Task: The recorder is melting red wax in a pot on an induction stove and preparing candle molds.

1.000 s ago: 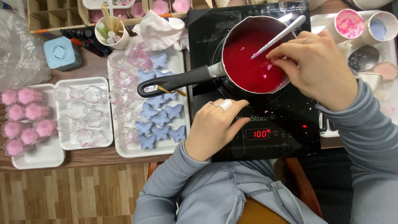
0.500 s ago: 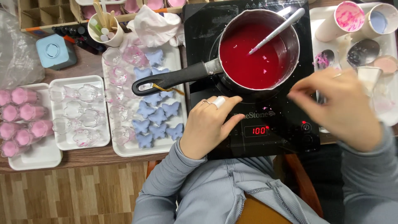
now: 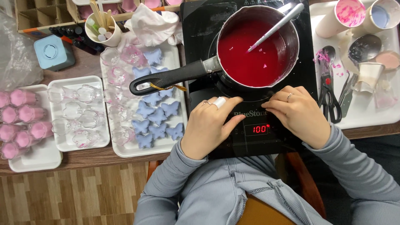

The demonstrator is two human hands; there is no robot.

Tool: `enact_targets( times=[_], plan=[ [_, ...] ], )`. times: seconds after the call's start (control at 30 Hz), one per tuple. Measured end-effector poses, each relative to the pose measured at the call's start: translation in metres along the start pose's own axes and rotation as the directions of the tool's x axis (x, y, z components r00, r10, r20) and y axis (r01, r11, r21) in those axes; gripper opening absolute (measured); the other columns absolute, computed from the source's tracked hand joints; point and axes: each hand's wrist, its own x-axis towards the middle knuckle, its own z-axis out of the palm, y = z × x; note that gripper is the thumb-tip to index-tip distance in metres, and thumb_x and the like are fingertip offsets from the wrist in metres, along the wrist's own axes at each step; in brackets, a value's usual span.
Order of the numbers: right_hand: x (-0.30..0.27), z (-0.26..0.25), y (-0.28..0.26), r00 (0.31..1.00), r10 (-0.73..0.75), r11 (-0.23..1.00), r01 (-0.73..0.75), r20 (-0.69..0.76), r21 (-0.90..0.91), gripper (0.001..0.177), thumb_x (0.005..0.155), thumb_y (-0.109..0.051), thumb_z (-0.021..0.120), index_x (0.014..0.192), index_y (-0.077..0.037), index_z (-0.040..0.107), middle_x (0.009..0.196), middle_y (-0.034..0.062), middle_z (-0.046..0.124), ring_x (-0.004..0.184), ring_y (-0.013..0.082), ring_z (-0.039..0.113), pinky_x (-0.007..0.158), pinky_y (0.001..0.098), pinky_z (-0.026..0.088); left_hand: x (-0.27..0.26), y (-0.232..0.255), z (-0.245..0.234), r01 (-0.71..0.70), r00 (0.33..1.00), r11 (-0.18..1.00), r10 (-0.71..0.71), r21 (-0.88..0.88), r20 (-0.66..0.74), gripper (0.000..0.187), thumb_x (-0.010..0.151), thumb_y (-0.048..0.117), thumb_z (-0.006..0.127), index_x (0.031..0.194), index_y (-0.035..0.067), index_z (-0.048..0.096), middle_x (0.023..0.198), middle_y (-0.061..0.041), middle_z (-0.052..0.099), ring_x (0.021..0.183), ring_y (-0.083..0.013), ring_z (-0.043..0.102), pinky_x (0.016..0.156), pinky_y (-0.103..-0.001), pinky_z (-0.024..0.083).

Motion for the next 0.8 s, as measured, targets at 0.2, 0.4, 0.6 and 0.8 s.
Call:
enact_targets(
  times=[0.2,0.4,0.6,0.8],
  plan=[
    [-0.005,0.003,0.001,0.998,-0.047,0.995,0.043,-0.035,-0.093,0.015,0.081,-0.009,0.073,0.096,-0.007,0.075,0.093,0.0012,0.07,0.093,0.02,0.063,0.088,0.0366,0.045,0.0,-0.001,0.0,-0.004,1.0,1.0,0.004,-0.003,-0.004,0.035,0.092,0.027,0.077,0.119,0.008,0.066,0.093,-0.007,0.07,0.086,-0.0265,0.067,0.076,-0.038,0.051],
    [0.001,-0.029,0.0,0.999,-0.044,0.997,0.043,-0.023,-0.059,0.013,0.081,-0.008,0.073,0.093,-0.007,0.075,0.094,0.0022,0.071,0.093,0.0218,0.064,0.089,0.0374,0.045,0.003,0.0,0.001,-0.022,1.0,1.0,0.022,0.005,-0.005,0.035,0.092,0.027,0.076,0.12,0.007,0.066,0.095,-0.007,0.07,0.087,-0.0259,0.067,0.077,-0.038,0.051],
    [0.037,-0.099,-0.039,0.974,-0.075,0.996,0.084,-0.214,0.033,0.008,0.089,-0.009,0.075,0.096,-0.006,0.074,0.099,0.0067,0.074,0.091,0.0218,0.069,0.084,0.0324,0.05,0.007,0.003,0.006,-0.066,0.998,0.998,0.066,-0.006,-0.011,0.037,0.091,0.027,0.076,0.121,0.007,0.066,0.093,-0.007,0.069,0.088,-0.0262,0.067,0.078,-0.038,0.051],
    [0.084,-0.089,-0.03,0.945,-0.234,0.964,0.195,-0.227,-0.181,0.013,0.086,-0.004,0.08,0.098,-0.002,0.079,0.085,0.0091,0.074,0.081,0.0241,0.069,0.081,0.039,0.051,0.004,0.005,-0.002,-0.06,0.998,0.998,0.06,-0.026,0.0,0.038,0.092,0.025,0.077,0.123,0.006,0.066,0.094,-0.006,0.07,0.086,-0.0246,0.067,0.078,-0.037,0.051]
  ],
)
